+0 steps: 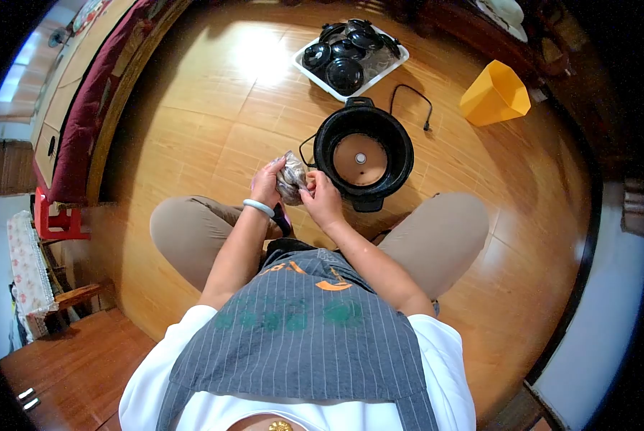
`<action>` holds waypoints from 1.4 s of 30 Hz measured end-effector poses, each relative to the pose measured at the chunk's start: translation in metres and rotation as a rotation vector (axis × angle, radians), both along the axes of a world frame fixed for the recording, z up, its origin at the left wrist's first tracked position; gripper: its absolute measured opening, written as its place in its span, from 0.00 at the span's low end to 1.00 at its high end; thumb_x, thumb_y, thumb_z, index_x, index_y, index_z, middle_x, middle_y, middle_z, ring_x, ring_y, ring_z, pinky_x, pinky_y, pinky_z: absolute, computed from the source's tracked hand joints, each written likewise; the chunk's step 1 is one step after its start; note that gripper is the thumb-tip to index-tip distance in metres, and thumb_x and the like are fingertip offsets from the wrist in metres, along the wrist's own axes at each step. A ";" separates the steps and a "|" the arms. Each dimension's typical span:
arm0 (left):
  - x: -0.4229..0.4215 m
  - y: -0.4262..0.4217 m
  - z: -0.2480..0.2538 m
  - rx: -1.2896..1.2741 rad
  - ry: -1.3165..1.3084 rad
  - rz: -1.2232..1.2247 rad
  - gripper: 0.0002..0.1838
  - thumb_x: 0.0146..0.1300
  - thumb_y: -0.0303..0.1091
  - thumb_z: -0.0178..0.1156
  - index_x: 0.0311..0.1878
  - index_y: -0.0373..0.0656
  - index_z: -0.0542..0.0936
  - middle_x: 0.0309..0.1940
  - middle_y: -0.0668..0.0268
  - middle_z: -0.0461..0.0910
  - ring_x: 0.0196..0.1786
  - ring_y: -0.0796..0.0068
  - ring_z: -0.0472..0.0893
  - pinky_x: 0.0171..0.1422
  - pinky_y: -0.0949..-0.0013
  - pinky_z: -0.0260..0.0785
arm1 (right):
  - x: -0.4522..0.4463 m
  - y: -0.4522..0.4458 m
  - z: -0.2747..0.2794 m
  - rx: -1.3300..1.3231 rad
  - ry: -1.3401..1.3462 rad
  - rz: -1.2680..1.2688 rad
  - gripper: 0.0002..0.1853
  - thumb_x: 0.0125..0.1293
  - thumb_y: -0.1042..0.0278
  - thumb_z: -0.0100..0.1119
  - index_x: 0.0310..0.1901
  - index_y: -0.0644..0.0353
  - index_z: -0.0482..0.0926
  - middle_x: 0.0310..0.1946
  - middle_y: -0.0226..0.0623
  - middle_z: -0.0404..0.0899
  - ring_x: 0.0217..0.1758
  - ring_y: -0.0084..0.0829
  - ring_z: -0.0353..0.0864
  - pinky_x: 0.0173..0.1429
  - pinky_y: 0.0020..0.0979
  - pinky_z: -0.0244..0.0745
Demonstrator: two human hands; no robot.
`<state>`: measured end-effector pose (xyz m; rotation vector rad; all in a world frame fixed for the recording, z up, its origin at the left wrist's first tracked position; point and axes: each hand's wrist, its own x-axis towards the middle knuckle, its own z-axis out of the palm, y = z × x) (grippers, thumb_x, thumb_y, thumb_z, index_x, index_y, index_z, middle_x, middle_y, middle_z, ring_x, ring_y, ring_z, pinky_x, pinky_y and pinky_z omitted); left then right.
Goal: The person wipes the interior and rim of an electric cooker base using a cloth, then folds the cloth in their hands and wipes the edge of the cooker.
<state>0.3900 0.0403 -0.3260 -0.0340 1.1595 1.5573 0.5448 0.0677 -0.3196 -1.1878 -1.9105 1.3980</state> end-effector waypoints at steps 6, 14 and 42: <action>0.006 0.000 -0.014 -0.064 0.015 -0.019 0.08 0.60 0.30 0.62 0.41 0.36 0.80 0.33 0.63 0.83 0.34 0.70 0.82 0.40 0.69 0.75 | 0.002 -0.006 -0.001 0.095 -0.039 0.055 0.11 0.56 0.72 0.62 0.41 0.60 0.77 0.34 0.41 0.78 0.37 0.40 0.79 0.42 0.36 0.75; 0.009 0.010 -0.024 -0.190 0.130 -0.032 0.07 0.55 0.28 0.65 0.36 0.37 0.80 0.29 0.64 0.81 0.29 0.72 0.81 0.34 0.69 0.73 | 0.014 0.000 -0.007 0.153 -0.126 0.016 0.07 0.59 0.68 0.62 0.30 0.63 0.78 0.28 0.40 0.75 0.33 0.37 0.77 0.38 0.35 0.72; -0.010 0.106 -0.017 -0.524 1.106 -0.761 0.22 0.46 0.39 0.70 0.41 0.32 0.82 0.38 0.45 0.82 0.42 0.54 0.83 0.46 0.61 0.74 | 0.089 0.034 -0.070 -1.042 0.206 -0.957 0.29 0.75 0.49 0.34 0.65 0.66 0.53 0.60 0.49 0.62 0.44 0.50 0.79 0.39 0.44 0.85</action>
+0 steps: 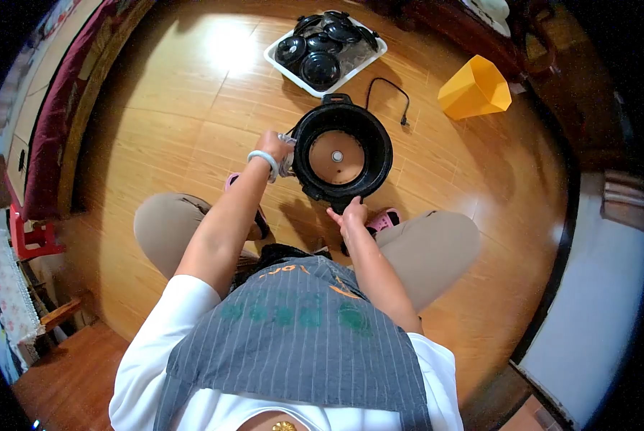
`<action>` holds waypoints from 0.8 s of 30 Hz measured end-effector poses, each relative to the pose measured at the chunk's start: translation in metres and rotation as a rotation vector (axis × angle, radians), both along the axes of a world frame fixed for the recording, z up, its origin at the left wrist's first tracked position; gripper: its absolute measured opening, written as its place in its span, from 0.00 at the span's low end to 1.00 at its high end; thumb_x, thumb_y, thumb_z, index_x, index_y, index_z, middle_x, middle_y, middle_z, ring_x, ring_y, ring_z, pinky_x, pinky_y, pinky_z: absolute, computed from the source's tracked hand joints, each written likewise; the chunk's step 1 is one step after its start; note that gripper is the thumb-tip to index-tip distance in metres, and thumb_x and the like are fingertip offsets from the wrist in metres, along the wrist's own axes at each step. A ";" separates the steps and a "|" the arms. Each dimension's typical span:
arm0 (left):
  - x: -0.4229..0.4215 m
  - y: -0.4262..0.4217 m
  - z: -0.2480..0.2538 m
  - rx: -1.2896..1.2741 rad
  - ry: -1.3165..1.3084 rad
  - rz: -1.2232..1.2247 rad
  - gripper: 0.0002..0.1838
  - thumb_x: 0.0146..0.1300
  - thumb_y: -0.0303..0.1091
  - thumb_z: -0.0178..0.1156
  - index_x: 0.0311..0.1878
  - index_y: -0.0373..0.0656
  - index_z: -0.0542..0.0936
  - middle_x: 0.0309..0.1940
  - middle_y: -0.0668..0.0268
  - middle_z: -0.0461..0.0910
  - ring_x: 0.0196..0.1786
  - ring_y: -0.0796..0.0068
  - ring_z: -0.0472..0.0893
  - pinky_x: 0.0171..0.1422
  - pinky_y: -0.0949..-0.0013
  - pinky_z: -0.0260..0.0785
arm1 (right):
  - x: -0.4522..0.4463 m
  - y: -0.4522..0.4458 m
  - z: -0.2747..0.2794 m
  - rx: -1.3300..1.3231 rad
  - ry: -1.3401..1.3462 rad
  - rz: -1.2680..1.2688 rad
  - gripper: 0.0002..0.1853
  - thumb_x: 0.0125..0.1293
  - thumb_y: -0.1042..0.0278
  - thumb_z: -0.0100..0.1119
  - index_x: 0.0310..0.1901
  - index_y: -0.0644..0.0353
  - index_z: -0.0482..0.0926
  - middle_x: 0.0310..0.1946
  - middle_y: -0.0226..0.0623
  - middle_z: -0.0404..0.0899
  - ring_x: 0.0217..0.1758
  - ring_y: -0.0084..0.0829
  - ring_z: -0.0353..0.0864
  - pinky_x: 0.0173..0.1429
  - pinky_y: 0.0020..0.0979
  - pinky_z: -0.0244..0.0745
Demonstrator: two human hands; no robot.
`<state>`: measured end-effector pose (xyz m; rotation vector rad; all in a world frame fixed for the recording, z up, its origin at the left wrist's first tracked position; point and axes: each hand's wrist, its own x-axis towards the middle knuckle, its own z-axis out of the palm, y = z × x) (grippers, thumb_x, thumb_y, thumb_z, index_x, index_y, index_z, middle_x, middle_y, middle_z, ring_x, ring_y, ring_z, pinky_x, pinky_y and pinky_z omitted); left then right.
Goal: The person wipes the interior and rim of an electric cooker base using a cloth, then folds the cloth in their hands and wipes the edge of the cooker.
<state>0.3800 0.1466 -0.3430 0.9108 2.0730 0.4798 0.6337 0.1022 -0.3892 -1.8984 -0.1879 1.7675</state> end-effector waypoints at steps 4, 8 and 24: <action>0.004 -0.014 -0.026 0.062 0.055 0.140 0.16 0.46 0.36 0.69 0.33 0.31 0.83 0.29 0.47 0.83 0.34 0.59 0.84 0.39 0.62 0.74 | -0.007 -0.001 0.005 0.027 -0.094 0.018 0.29 0.76 0.50 0.33 0.63 0.69 0.54 0.62 0.51 0.59 0.48 0.54 0.77 0.42 0.48 0.85; 0.011 -0.021 -0.018 0.079 -0.011 0.195 0.15 0.46 0.31 0.69 0.34 0.28 0.81 0.32 0.43 0.81 0.38 0.49 0.83 0.43 0.59 0.74 | -0.013 0.000 0.012 0.030 -0.114 0.002 0.29 0.75 0.51 0.34 0.64 0.69 0.53 0.63 0.52 0.57 0.49 0.56 0.76 0.41 0.48 0.86; 0.060 -0.074 0.003 0.208 -0.093 0.225 0.13 0.47 0.35 0.64 0.32 0.35 0.82 0.28 0.47 0.81 0.33 0.51 0.82 0.40 0.57 0.74 | -0.012 0.004 0.004 -0.006 -0.101 -0.051 0.27 0.75 0.52 0.38 0.63 0.67 0.56 0.62 0.52 0.60 0.48 0.57 0.76 0.40 0.53 0.85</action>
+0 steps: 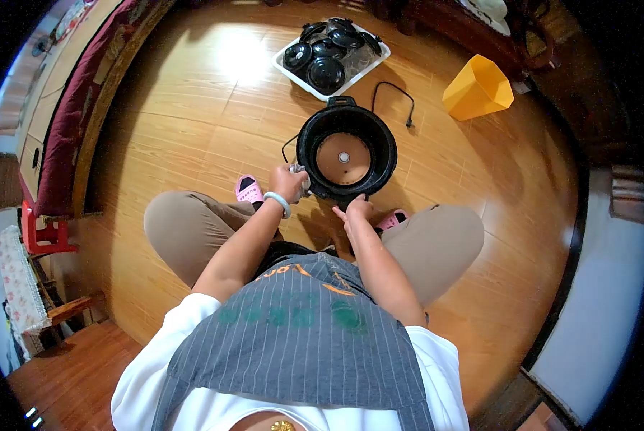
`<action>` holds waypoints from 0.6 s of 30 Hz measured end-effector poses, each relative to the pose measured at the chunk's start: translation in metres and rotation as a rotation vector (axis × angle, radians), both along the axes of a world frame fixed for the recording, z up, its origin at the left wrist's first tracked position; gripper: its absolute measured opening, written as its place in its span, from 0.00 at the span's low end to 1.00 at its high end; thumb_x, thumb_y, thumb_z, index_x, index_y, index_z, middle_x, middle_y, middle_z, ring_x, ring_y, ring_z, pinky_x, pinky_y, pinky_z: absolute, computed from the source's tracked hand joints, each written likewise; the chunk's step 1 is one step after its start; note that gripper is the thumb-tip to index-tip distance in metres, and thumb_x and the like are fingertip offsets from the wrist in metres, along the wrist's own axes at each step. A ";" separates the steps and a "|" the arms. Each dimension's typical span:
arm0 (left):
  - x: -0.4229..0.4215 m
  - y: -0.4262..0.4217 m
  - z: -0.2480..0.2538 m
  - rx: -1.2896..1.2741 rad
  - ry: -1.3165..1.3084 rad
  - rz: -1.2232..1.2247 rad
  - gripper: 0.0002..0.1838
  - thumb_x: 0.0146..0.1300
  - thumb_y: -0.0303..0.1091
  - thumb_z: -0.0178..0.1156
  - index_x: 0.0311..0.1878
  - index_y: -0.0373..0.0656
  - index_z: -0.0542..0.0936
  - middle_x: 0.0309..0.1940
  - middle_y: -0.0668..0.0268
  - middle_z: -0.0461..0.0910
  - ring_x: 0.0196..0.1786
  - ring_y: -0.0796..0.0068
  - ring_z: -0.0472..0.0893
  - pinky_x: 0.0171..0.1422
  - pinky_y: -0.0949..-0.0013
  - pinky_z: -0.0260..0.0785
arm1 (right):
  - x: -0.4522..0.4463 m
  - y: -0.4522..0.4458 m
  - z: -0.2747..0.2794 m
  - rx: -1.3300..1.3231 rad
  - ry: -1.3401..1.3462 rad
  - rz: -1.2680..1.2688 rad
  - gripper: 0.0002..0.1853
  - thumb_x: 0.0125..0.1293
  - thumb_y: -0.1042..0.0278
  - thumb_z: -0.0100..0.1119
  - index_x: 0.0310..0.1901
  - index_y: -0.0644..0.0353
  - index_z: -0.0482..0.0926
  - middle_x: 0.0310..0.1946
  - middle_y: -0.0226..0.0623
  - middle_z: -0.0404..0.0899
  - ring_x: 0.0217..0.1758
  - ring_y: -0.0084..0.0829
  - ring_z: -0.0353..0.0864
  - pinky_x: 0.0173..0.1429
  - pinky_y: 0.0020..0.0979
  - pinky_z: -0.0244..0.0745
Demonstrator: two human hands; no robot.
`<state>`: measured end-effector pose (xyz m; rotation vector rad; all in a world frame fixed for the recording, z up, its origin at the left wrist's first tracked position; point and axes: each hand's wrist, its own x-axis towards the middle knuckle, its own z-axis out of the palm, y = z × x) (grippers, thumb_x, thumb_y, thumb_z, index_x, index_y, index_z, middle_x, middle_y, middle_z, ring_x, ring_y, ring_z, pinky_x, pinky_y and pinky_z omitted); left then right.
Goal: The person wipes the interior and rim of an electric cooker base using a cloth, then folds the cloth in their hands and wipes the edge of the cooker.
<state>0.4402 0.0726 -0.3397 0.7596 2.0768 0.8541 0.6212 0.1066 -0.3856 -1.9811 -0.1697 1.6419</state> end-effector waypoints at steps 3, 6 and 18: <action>-0.003 0.004 -0.008 -0.032 -0.042 0.048 0.13 0.46 0.36 0.64 0.32 0.36 0.83 0.27 0.49 0.82 0.31 0.53 0.83 0.38 0.59 0.74 | -0.001 0.000 0.003 -0.002 -0.007 -0.002 0.26 0.75 0.52 0.37 0.63 0.67 0.56 0.60 0.52 0.62 0.47 0.57 0.76 0.41 0.54 0.84; -0.010 0.007 -0.017 -0.035 -0.022 0.081 0.13 0.47 0.36 0.66 0.32 0.35 0.83 0.26 0.53 0.83 0.30 0.59 0.83 0.37 0.62 0.73 | -0.003 -0.002 -0.009 0.003 0.012 -0.002 0.26 0.75 0.51 0.36 0.61 0.68 0.57 0.56 0.54 0.66 0.44 0.57 0.78 0.39 0.52 0.84; -0.051 0.046 -0.007 -0.025 0.172 0.002 0.15 0.46 0.37 0.68 0.35 0.38 0.84 0.31 0.48 0.82 0.36 0.51 0.83 0.42 0.58 0.74 | -0.005 -0.010 0.008 0.028 -0.007 0.077 0.21 0.76 0.54 0.35 0.54 0.68 0.57 0.43 0.55 0.72 0.29 0.50 0.82 0.30 0.45 0.85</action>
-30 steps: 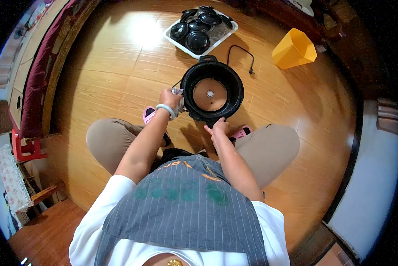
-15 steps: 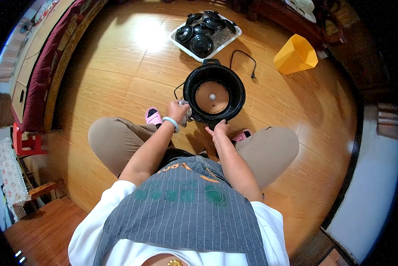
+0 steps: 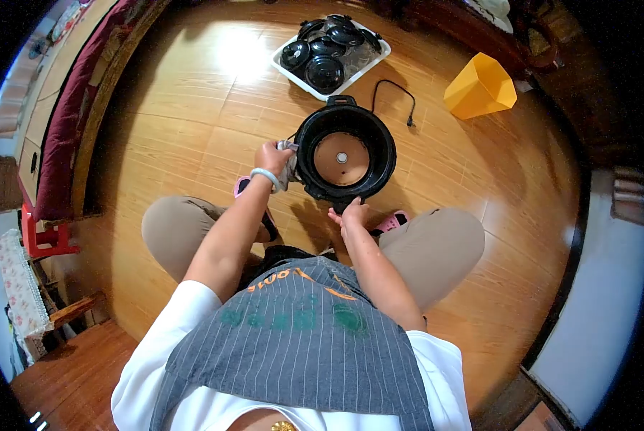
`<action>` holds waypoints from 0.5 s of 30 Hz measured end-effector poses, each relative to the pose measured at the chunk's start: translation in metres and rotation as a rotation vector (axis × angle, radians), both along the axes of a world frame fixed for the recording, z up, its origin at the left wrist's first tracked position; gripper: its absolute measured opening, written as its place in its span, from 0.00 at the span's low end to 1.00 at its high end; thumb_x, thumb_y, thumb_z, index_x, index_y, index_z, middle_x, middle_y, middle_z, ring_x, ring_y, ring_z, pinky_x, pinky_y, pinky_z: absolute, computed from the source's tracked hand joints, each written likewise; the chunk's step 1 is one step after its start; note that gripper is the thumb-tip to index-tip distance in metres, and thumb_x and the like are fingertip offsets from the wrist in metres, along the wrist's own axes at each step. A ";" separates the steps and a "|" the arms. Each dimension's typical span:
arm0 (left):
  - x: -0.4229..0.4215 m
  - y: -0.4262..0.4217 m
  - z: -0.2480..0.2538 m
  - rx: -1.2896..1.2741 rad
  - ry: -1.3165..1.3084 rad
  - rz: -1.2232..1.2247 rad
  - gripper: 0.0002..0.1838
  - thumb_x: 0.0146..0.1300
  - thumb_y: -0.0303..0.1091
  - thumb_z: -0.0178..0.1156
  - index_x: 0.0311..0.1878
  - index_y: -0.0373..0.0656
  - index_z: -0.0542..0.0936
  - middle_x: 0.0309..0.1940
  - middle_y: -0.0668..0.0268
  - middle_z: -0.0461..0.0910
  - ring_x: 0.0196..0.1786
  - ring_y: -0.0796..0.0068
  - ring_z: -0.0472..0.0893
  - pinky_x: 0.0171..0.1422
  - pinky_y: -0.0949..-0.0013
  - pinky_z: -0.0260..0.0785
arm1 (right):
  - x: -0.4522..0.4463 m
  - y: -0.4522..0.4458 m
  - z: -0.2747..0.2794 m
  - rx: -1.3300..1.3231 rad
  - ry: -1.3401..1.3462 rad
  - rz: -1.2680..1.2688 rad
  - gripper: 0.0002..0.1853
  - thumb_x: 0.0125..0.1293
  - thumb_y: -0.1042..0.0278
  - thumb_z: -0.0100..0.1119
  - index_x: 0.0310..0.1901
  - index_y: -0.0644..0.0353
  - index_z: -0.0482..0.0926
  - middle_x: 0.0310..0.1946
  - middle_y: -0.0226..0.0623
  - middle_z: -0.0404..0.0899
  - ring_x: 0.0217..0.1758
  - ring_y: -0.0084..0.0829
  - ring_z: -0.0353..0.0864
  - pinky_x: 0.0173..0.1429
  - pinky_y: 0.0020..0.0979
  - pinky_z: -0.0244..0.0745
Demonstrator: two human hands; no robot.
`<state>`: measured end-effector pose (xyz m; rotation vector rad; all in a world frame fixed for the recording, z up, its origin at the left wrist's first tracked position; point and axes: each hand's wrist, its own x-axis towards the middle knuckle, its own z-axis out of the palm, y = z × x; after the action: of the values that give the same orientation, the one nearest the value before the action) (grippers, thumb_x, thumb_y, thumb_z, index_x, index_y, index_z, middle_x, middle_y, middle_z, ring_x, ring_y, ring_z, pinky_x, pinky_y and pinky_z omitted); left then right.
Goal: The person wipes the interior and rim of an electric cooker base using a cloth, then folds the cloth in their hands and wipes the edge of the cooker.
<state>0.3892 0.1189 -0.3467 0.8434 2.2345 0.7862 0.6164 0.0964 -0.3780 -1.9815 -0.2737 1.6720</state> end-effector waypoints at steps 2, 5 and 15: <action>-0.010 0.014 -0.003 -0.004 0.078 -0.057 0.16 0.45 0.41 0.68 0.33 0.38 0.84 0.29 0.48 0.82 0.34 0.52 0.83 0.41 0.58 0.74 | 0.000 -0.001 0.001 0.012 -0.008 -0.012 0.21 0.76 0.55 0.36 0.54 0.67 0.56 0.44 0.55 0.71 0.29 0.50 0.82 0.31 0.45 0.85; -0.017 0.033 0.015 -0.112 0.224 -0.320 0.19 0.45 0.41 0.69 0.39 0.39 0.83 0.36 0.48 0.82 0.41 0.51 0.82 0.47 0.57 0.74 | -0.001 -0.001 0.009 0.004 -0.004 0.016 0.20 0.76 0.55 0.36 0.54 0.66 0.55 0.47 0.55 0.70 0.30 0.50 0.82 0.31 0.45 0.85; -0.020 0.074 0.007 -0.046 0.214 -0.270 0.17 0.47 0.38 0.68 0.40 0.40 0.83 0.36 0.49 0.82 0.40 0.51 0.82 0.46 0.57 0.74 | 0.002 -0.001 0.003 -0.025 -0.015 0.020 0.20 0.75 0.55 0.39 0.54 0.66 0.58 0.46 0.53 0.71 0.28 0.47 0.82 0.27 0.41 0.84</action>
<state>0.3689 0.1926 -0.3396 1.2250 2.2451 0.5360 0.6186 0.0953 -0.3755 -2.0168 -0.2803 1.6814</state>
